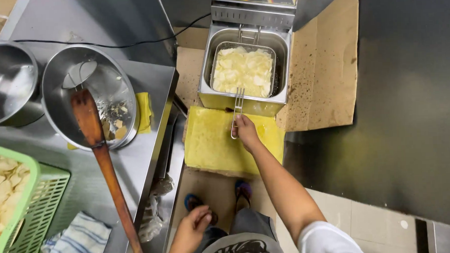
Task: Transferring fried chips from a cooling basket into a large storage bin using a plastic bag for transport.
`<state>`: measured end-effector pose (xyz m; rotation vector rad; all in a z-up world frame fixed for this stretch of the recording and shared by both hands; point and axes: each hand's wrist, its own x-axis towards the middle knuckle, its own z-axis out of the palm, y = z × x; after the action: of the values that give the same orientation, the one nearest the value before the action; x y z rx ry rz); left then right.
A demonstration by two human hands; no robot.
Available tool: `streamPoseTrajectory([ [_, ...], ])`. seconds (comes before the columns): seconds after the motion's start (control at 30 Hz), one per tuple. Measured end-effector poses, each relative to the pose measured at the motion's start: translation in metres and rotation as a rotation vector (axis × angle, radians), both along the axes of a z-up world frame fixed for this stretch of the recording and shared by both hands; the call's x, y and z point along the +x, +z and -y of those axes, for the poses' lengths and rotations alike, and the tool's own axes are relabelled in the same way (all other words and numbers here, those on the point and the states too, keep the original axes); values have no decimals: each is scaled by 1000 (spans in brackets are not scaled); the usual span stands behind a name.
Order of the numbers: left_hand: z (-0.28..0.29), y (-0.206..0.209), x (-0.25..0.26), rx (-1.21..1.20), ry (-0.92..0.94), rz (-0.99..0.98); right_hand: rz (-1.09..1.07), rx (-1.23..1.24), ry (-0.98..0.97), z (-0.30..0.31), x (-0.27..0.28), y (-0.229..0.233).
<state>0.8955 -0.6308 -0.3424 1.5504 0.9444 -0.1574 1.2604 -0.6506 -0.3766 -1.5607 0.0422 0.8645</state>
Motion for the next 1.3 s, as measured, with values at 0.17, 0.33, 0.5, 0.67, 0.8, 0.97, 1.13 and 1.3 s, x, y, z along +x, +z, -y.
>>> streamPoseTrajectory([
  [0.17, -20, -35, -15, -42, 70, -105, -204, -55, -160, -38, 22, -5],
  [0.33, -46, -49, -19, -121, 143, -17, -212, -272, -61, -39, 25, -17],
  [0.5, -81, 7, 13, -35, 64, -77, -224, -141, -149, -35, 25, -27],
  [0.67, -105, 47, 34, 13, -73, -164, -122, -172, -185, -35, 25, -42],
  [0.8, -104, 48, 35, -25, -60, -139, -199, -161, -135, -39, 19, -34],
  [0.97, -104, 46, 39, -33, -94, -148, -150, -168, -201, -31, 18, -44],
  [1.13, -103, 58, 38, -49, -21, -150, -96, -132, -189, -24, 17, -43],
  [1.3, -109, 55, 28, -18, -3, -214, 0, -244, -103, -27, 6, -45],
])
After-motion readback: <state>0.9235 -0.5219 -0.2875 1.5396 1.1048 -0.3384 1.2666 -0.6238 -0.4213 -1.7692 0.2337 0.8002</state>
